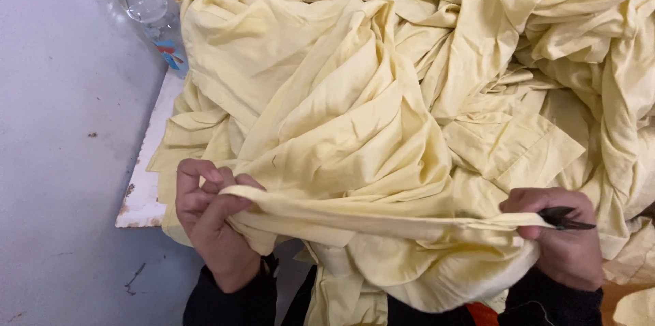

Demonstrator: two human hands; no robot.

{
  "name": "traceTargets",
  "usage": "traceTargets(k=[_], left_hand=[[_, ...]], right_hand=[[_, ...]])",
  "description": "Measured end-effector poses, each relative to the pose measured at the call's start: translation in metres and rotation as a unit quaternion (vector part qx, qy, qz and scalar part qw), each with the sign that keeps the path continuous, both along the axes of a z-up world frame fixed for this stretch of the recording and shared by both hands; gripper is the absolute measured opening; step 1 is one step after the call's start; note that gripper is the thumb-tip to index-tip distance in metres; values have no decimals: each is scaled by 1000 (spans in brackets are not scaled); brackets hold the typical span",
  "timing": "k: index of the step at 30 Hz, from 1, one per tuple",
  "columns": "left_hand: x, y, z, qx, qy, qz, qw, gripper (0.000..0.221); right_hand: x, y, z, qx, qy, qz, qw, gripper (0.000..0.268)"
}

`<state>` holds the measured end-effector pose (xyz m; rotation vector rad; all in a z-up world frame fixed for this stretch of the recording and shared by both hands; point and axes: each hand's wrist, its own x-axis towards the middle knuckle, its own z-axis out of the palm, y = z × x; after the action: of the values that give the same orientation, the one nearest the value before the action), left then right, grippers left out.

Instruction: Trimming loose threads from yellow shirts using thread snips in a sewing factory quality control area.

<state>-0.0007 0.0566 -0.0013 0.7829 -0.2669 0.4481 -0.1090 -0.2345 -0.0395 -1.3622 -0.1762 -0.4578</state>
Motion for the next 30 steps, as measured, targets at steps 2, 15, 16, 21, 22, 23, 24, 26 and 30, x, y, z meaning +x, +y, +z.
traceTargets(k=[2,15,16,21,22,23,24,26,30], left_hand=[[13,0,-8,89,30,39,995,29],[-26,-76,-11,601,-269,-176,732,32],[-19,-70,-22,600,-270,-176,732,32],[7,-41,-40,164,293,-133,933,27],[9,-35,-30,163,296,-130,932,27],[11,-29,-20,132,317,-131,930,25],[16,-25,-8,101,332,-133,928,27],[15,-20,2,91,366,-128,917,26],[16,-8,-3,75,218,-223,947,16]], right_hand=[[-3,-11,-16,-16,26,-13,999,28],[20,41,16,-61,88,112,988,13],[19,43,20,-62,88,112,988,13],[27,35,24,-278,205,42,937,13],[27,32,15,-279,207,46,937,13],[26,29,6,-228,239,-5,944,13],[27,25,-1,-176,265,-60,946,14],[27,12,-10,-205,258,-83,941,18],[29,1,-14,-167,215,-143,952,21]])
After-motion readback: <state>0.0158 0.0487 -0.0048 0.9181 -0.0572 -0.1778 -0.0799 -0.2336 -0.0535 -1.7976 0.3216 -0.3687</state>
